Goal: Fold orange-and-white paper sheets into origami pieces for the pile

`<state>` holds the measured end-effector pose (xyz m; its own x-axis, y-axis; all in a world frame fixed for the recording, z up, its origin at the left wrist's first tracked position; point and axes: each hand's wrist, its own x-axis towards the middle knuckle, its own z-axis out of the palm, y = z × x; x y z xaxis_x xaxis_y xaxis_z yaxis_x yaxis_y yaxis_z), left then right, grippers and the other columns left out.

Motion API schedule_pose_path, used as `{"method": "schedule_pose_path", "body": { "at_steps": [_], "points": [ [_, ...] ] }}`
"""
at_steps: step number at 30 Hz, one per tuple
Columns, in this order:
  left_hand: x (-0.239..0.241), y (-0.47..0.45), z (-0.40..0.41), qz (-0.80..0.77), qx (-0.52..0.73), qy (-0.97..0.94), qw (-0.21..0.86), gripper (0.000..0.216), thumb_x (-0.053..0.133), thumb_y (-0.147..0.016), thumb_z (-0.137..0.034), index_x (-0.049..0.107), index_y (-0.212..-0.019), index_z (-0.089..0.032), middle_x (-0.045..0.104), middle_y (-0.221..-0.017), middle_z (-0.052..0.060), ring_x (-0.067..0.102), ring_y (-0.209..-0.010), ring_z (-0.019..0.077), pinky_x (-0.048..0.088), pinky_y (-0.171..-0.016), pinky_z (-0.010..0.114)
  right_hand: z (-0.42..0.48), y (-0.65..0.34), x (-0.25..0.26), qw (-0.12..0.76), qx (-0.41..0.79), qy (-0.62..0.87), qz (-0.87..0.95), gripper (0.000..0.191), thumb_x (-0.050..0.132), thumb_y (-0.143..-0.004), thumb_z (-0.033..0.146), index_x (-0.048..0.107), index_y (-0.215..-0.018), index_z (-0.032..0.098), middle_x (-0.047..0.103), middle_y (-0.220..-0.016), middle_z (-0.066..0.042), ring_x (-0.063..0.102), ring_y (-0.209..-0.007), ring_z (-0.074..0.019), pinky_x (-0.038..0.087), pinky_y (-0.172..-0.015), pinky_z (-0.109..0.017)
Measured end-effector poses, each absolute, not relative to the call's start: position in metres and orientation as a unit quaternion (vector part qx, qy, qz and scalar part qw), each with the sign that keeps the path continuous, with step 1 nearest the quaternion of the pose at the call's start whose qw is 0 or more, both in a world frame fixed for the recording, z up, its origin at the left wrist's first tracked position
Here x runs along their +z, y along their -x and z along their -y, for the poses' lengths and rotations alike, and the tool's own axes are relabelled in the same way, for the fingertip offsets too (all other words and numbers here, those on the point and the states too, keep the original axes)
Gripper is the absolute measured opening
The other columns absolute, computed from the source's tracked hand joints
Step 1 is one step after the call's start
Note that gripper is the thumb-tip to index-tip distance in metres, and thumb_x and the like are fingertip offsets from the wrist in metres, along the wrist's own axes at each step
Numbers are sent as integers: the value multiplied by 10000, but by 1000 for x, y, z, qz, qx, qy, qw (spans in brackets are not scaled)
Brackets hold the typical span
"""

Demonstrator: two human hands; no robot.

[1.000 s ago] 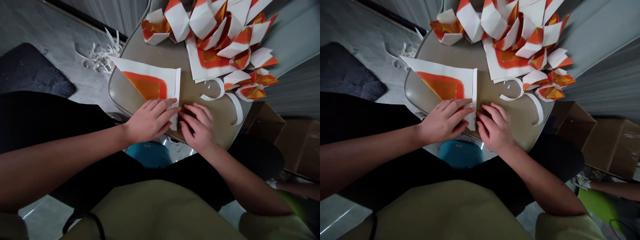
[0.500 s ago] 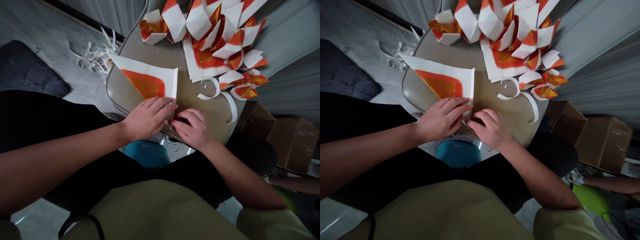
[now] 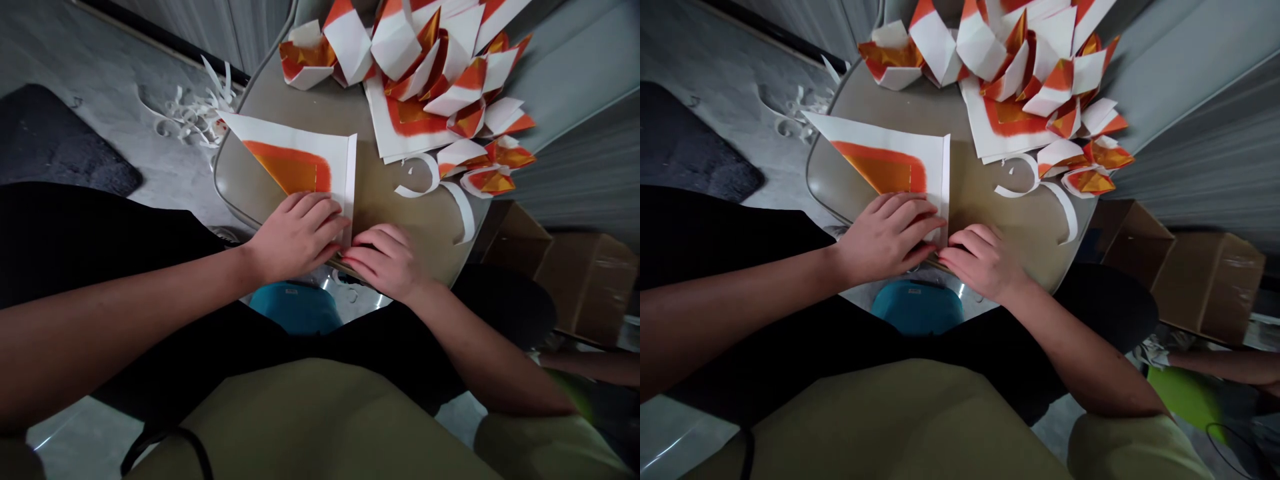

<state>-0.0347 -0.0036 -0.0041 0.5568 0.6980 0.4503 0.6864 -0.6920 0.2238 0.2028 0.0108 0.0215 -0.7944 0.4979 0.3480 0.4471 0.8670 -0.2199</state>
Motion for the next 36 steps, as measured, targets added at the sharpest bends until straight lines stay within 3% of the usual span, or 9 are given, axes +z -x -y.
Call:
{"method": "schedule_pose_path", "body": {
  "at_steps": [10,36],
  "points": [
    [-5,32,8,-408,260,-874,47,434,569,-987,-339,599,-1362,-124,658,-1264,164,582,-1262,339,506,-1038,501,-13,-205,21,189,112,260,940,63,686,-944,189,745,-950,208,739,-941,-49,619,-889,-213,543,-814,-372],
    [-3,31,11,-417,263,-868,51,437,592,-957,-323,620,-1345,-126,653,-1245,159,588,-1255,350,511,-1048,502,-12,-200,23,187,98,270,940,85,672,-947,180,752,-918,182,754,-932,-62,611,-866,-221,542,-796,-382]
  ]
}}
